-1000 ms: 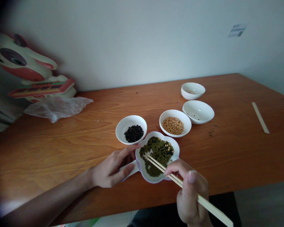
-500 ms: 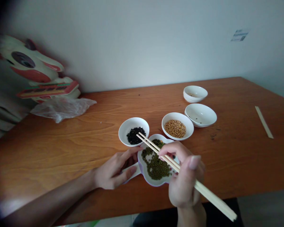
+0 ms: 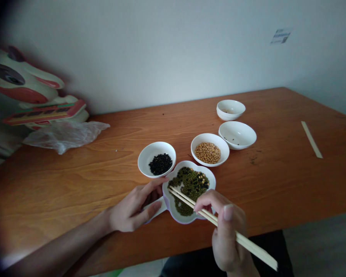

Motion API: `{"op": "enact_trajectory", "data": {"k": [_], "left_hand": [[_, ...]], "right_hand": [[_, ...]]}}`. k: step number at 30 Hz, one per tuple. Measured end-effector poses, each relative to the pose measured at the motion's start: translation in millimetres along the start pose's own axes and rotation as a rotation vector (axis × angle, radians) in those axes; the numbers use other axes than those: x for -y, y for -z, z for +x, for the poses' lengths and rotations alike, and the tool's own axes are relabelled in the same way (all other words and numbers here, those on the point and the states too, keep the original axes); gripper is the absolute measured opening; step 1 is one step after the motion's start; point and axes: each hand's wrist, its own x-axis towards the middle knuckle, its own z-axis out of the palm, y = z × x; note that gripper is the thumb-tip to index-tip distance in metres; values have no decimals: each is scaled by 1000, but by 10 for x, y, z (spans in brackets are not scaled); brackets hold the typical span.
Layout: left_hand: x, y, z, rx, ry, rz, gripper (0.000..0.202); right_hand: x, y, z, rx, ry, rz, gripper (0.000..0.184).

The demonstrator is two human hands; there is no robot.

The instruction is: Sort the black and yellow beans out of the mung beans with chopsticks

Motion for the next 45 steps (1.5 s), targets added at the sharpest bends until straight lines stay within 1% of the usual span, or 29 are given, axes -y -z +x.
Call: {"op": "enact_trajectory", "data": {"k": [4,11,16,21,24,29,32,34,37,39,42,44,45], "left_hand": [[-10,7,-4,6,-2,6,64],[-7,9,-3,1,14,23,64],[-6,8,-1,4,16,21,63],[-18,10,-8,2,15,22,63],[-19,10,-7,5,19,22,63],[-13,9,-5,5,12,13,64],[-11,9,-2,1,13,11,65],[-8,7,-2,1,11,10,65],[-3,4,-6,3,11,7,66],[-3,3,-8,0,11,8,66],[-6,3,-8,0,15,16,65],[-4,4,-7,3,22,15,64],[-3,4,-8,3,23,13,64]], "right_hand": [[17,-37,-29,28,-28,-11,79],[-21,21,-96,36,-55,-35,80],[-56,77,-129,57,-26,-30,76],[-81,81,-105,62,-17,-51,79],[-78,52,-95,41,3,-49,77],[-63,60,-113,-43,14,-25,73],[-16,122,-96,-73,47,-24,76],[56,136,-47,-140,61,-23,80],[209,38,96,-275,49,-3,85],[308,-93,223,-305,45,42,86],[414,-269,377,-214,52,95,82],[456,-299,393,-160,71,75,81],[467,-281,367,-155,85,53,81]]}}
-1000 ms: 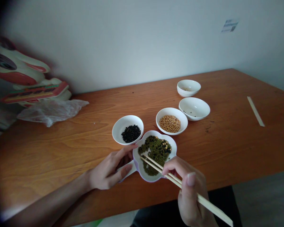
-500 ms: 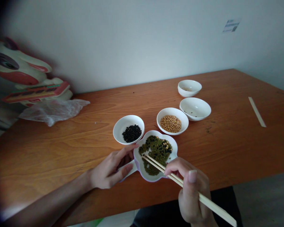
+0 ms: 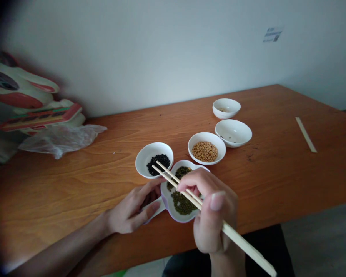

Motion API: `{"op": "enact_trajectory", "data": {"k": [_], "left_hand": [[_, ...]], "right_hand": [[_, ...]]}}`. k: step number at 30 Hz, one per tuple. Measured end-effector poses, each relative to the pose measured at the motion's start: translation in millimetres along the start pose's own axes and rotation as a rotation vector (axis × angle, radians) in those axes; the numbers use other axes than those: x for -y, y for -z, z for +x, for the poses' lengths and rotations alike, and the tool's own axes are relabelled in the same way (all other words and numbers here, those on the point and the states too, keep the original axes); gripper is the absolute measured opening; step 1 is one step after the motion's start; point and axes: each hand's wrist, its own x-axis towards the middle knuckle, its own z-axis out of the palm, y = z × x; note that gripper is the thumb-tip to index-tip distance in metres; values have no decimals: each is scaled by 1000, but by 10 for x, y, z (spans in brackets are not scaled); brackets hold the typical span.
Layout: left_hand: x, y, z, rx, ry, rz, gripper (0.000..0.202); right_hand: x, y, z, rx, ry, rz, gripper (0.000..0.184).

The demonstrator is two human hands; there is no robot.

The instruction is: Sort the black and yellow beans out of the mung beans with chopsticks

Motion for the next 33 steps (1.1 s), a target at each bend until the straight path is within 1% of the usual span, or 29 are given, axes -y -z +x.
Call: {"op": "enact_trajectory", "data": {"k": [2,5,6,7,8,11,15,18,22,25,30,33], "left_hand": [[4,-1,-2,1,-2,-4,63],[4,-1,-3,2,-9,-6,63],[3,-1,-3,1,-12,-9,62],[0,-1,-3,-1,-14,-11,62],[-2,-1,-2,-4,-17,-11,61],[-8,-1,-1,-10,-18,-3,61],[-10,2,-1,-12,-23,10,61],[-7,4,-2,-8,-23,11,62],[-1,3,-2,-3,-10,4,62],[0,2,2,-5,-16,7,62],[0,0,5,4,-15,-9,61],[7,-2,-1,4,-18,-8,62]], "right_hand": [[5,114,-96,-30,17,-47,80],[-77,399,-302,-127,-44,-105,80],[-130,503,-366,-119,-84,-135,81],[-190,602,-422,-73,-98,-180,83],[-255,690,-469,-22,-87,-217,81],[-426,858,-555,54,-87,-279,79],[-518,881,-608,62,-103,-253,78],[-510,879,-634,66,-100,-245,79],[-488,925,-641,121,-94,-281,85],[-491,936,-635,150,-105,-285,86],[-488,868,-649,130,-109,-248,79],[-444,811,-659,112,-165,-248,76]]}}
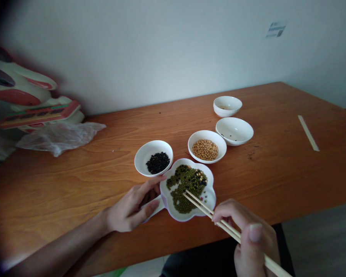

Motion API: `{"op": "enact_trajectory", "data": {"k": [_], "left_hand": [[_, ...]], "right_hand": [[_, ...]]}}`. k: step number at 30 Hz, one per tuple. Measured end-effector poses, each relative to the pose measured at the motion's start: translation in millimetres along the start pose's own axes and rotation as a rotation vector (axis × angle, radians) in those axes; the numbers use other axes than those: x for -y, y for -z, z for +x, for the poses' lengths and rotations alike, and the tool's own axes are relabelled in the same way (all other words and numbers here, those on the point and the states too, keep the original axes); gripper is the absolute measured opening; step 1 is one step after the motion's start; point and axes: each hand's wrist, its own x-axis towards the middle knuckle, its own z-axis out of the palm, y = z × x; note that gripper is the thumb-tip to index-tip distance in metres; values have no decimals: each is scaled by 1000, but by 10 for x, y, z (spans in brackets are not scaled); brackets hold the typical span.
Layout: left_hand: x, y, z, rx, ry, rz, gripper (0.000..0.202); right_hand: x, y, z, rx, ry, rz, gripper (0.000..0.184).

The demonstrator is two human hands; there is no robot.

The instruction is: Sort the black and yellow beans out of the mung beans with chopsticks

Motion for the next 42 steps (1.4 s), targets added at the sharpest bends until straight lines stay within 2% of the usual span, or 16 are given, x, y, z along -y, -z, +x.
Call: {"op": "enact_trajectory", "data": {"k": [5,9,15,20,23,29,42], "left_hand": [[1,3,-5,1,2,7,62],[-3,5,-3,3,7,5,62],[0,5,-2,-4,8,5,62],[4,7,-6,0,5,2,64],[16,6,-4,2,0,10,65],[34,3,3,-1,-2,5,64],[22,5,-3,0,13,7,64]], "right_hand": [[64,-38,-2,7,-37,18,78],[-13,-29,12,-29,-13,48,73],[-118,42,-1,13,21,21,81],[-47,-6,-63,2,-49,47,72],[-43,-43,-77,-9,-25,45,73],[-99,-23,-68,47,-5,42,72],[10,-63,17,-37,66,39,61]]}}
